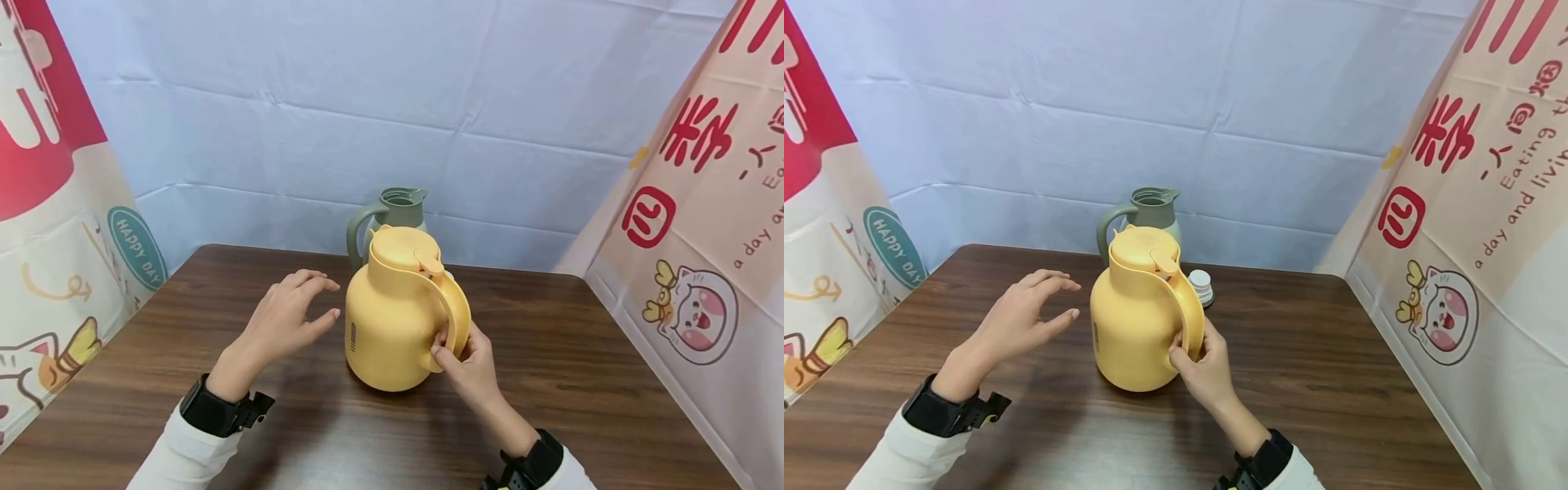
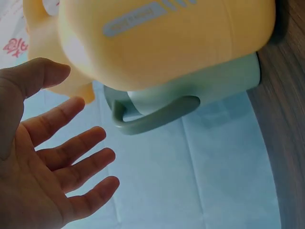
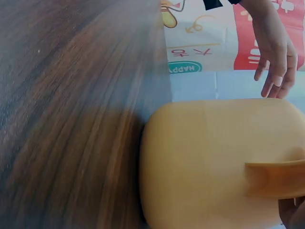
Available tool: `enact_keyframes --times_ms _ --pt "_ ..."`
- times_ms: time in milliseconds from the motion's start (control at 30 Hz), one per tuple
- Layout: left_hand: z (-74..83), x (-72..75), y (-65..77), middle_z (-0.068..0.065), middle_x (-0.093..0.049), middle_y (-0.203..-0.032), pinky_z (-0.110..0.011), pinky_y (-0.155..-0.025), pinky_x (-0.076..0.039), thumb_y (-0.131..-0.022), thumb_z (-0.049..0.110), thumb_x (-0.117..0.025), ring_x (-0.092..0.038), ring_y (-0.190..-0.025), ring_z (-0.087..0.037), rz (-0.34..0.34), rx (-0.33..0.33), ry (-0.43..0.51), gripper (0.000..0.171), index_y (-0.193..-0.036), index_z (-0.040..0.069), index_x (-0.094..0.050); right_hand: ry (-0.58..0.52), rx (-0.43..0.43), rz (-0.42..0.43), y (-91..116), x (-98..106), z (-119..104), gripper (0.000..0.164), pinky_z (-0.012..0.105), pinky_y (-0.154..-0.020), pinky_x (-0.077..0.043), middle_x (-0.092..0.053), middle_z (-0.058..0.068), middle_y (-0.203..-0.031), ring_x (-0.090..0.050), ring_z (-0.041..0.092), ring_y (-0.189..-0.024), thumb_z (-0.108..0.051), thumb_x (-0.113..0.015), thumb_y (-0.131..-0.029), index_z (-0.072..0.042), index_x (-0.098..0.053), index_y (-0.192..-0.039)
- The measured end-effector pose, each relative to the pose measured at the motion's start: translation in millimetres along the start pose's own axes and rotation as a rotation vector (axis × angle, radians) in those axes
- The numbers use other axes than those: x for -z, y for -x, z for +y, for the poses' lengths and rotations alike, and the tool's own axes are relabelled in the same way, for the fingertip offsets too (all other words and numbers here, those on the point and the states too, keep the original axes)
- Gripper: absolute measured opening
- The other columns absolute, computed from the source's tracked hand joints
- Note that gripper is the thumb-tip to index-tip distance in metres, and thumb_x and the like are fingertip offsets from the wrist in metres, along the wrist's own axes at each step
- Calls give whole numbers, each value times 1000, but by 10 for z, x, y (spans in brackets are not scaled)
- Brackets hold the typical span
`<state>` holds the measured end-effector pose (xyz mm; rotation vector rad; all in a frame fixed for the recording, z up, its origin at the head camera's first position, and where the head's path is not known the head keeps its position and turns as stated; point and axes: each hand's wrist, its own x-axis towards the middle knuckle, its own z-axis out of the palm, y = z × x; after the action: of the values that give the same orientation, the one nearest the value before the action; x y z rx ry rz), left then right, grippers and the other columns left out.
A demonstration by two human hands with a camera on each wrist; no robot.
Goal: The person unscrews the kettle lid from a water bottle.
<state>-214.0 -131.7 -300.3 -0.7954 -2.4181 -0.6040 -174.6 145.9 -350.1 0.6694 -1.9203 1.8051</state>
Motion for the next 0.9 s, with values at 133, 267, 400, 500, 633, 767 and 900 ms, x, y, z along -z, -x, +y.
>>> enact_keyframes --times_ms 133,267,400,500,633,767,900 --pt "55 5 -41 -6 -59 -110 -49 -74 -43 -80 23 -69 -55 -101 -28 12 -11 28 26 -103 12 -66 172 15 34 29 18 -181 21 23 -55 -47 -55 18 -80 -55 12 -69 19 -60 -72 9 -53 -88" --pt "95 38 -94 -5 -59 -110 -50 -75 -42 -80 21 -69 -54 -103 -27 44 -21 63 25 -103 12 -66 367 100 62 64 21 -315 32 24 -58 -49 -57 18 -84 -57 12 -73 15 -68 -69 8 -51 -96" --pt "122 78 -146 -6 -59 -109 -48 -78 -43 -80 19 -68 -53 -104 -26 78 -52 99 24 -103 11 -66 454 209 61 82 21 -357 37 24 -56 -50 -59 18 -84 -59 15 -72 16 -70 -67 10 -51 -98" --pt "146 96 -199 -6 -59 -108 -45 -81 -43 -81 18 -67 -53 -104 -24 95 -80 122 24 -103 10 -66 475 264 50 74 24 -322 35 25 -56 -49 -59 16 -80 -59 16 -68 17 -70 -66 9 -52 -95" --pt "198 105 -300 -6 -58 -109 -42 -83 -42 -82 18 -65 -53 -104 -23 108 -112 160 24 -104 9 -65 508 315 46 59 72 -125 35 26 -57 -48 -61 12 -78 -59 16 -65 13 -70 -66 7 -53 -96" --pt "255 97 -422 -7 -57 -110 -40 -82 -42 -82 18 -65 -52 -104 -23 103 -147 190 25 -105 8 -65 528 353 41 69 132 61 35 25 -57 -49 -63 8 -80 -61 17 -66 6 -71 -70 4 -54 -100" --pt "306 87 -554 -8 -58 -110 -37 -76 -43 -82 18 -67 -53 -101 -23 118 -192 204 24 -103 7 -65 517 352 30 80 156 115 32 25 -59 -49 -63 8 -82 -61 17 -68 -1 -70 -76 2 -54 -103"
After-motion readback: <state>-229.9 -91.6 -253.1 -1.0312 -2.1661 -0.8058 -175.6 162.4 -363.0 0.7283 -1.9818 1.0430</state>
